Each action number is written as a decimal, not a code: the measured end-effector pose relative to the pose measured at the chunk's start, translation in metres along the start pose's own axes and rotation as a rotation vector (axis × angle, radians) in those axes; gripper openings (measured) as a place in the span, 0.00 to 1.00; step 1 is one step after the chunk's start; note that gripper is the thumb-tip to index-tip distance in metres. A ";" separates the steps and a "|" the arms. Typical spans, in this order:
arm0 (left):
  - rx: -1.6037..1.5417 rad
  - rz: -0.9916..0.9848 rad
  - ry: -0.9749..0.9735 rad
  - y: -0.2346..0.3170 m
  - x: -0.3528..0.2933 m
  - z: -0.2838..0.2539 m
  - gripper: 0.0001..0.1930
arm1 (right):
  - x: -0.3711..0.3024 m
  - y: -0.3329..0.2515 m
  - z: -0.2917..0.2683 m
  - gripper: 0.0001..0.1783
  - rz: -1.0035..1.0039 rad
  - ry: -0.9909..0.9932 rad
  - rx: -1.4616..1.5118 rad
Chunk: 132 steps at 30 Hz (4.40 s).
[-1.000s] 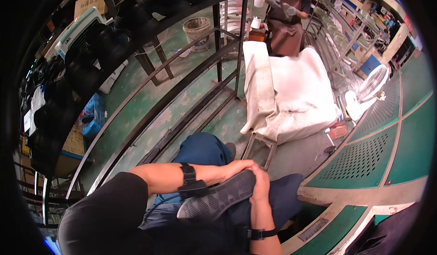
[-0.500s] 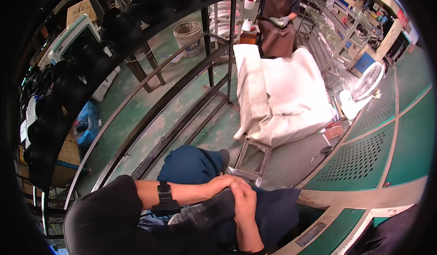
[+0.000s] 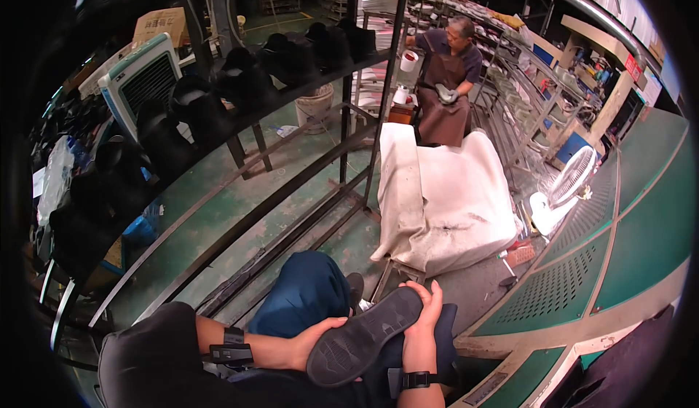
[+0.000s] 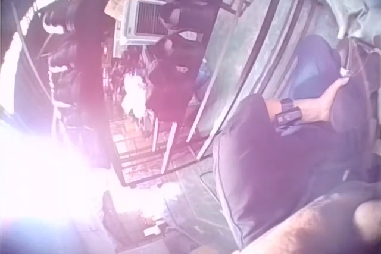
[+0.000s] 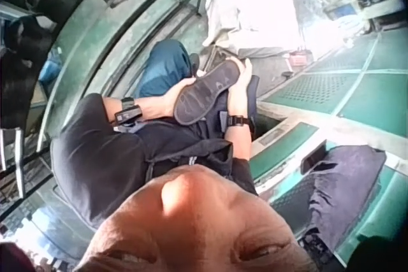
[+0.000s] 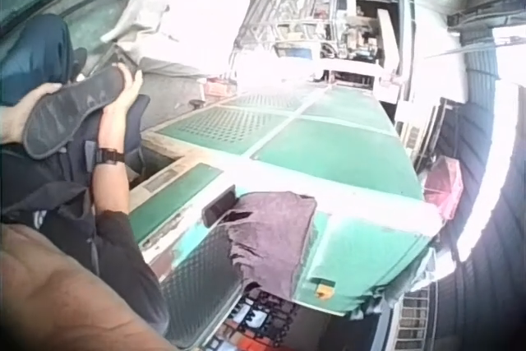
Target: Inspecting manufactured shoes and processing them through a finishing or polishing machine.
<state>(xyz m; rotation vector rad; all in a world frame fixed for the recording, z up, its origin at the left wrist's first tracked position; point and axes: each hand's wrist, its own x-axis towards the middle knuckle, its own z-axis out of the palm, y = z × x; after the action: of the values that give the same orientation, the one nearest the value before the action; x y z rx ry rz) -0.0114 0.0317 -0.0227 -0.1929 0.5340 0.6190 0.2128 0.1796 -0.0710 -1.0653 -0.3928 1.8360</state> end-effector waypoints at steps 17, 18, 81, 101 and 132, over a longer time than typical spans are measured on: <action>0.241 -0.026 0.085 -0.030 -0.063 0.024 0.33 | 0.014 0.070 -0.081 0.16 0.135 -0.092 0.257; 0.336 0.063 0.049 -0.028 -0.065 0.021 0.35 | 0.003 0.071 -0.095 0.17 0.052 -0.087 0.164; 1.919 2.632 1.381 -0.026 -0.312 -0.011 0.30 | -0.180 -0.184 0.156 0.24 -0.138 -0.815 -1.214; 2.656 1.035 0.179 0.093 -0.021 0.068 0.17 | -0.510 -0.297 -0.501 0.40 -0.816 1.751 -0.420; 2.180 0.909 0.120 0.130 -0.027 0.081 0.11 | -0.538 -0.147 -0.227 0.42 -0.567 1.292 -0.896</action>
<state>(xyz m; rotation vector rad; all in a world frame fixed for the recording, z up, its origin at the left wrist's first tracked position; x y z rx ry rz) -0.0738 0.1487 0.0587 2.1742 1.1396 0.5639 0.5735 -0.2408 0.1642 -2.1741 -0.6116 0.1771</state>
